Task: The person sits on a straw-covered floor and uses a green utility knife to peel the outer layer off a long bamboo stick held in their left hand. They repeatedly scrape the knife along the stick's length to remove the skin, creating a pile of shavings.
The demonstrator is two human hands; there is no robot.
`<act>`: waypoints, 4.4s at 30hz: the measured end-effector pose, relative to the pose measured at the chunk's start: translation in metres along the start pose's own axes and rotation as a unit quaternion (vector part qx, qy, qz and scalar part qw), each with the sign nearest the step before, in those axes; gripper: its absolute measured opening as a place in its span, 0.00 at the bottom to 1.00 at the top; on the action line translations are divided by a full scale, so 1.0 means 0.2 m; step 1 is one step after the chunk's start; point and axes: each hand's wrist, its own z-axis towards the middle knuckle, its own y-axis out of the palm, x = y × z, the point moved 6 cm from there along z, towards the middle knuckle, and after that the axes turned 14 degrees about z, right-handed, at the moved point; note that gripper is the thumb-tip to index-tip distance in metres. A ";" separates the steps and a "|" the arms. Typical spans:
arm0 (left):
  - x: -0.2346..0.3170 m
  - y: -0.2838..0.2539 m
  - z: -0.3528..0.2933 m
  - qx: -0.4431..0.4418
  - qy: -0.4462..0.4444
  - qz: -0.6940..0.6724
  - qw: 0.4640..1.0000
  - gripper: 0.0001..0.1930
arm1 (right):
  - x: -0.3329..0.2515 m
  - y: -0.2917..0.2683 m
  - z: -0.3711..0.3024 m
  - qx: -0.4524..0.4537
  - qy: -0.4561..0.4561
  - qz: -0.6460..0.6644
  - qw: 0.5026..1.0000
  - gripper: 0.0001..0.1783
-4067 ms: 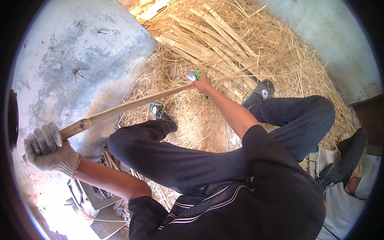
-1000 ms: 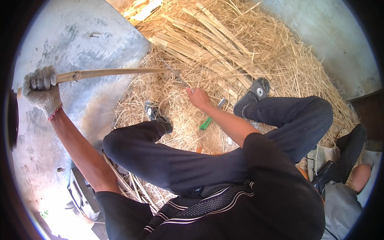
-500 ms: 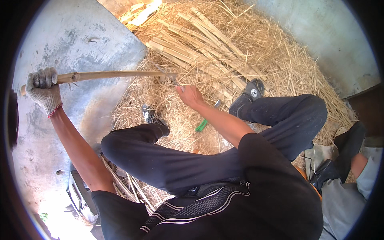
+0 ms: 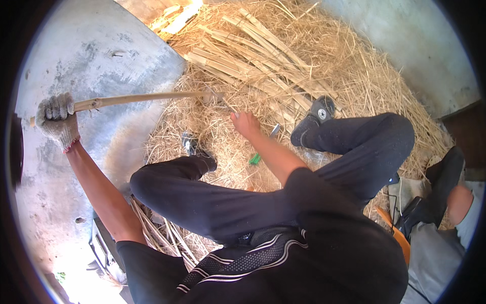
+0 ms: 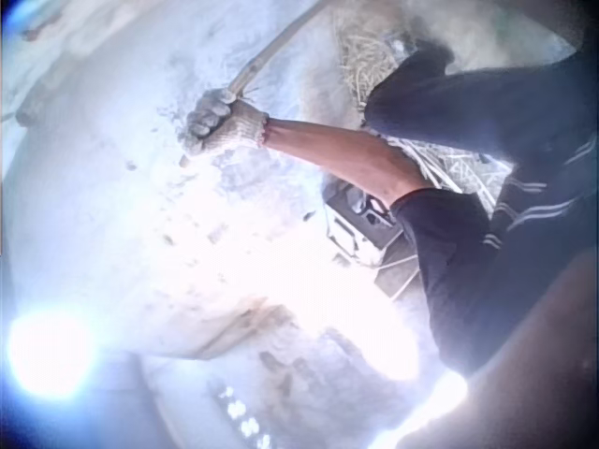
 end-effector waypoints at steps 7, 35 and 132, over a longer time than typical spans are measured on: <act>-0.01 -0.05 -0.03 0.077 -0.004 0.056 0.995 0.18 | -0.08 -0.04 -0.08 -0.064 0.021 0.005 0.998 0.31; -0.04 0.31 0.07 0.178 -0.004 0.142 0.974 0.21 | 0.30 0.07 0.01 -0.047 0.111 0.032 0.992 0.32; 0.24 0.20 -0.63 0.346 0.097 0.145 0.922 0.22 | -0.90 -0.60 -0.78 -0.276 -0.141 0.110 0.944 0.26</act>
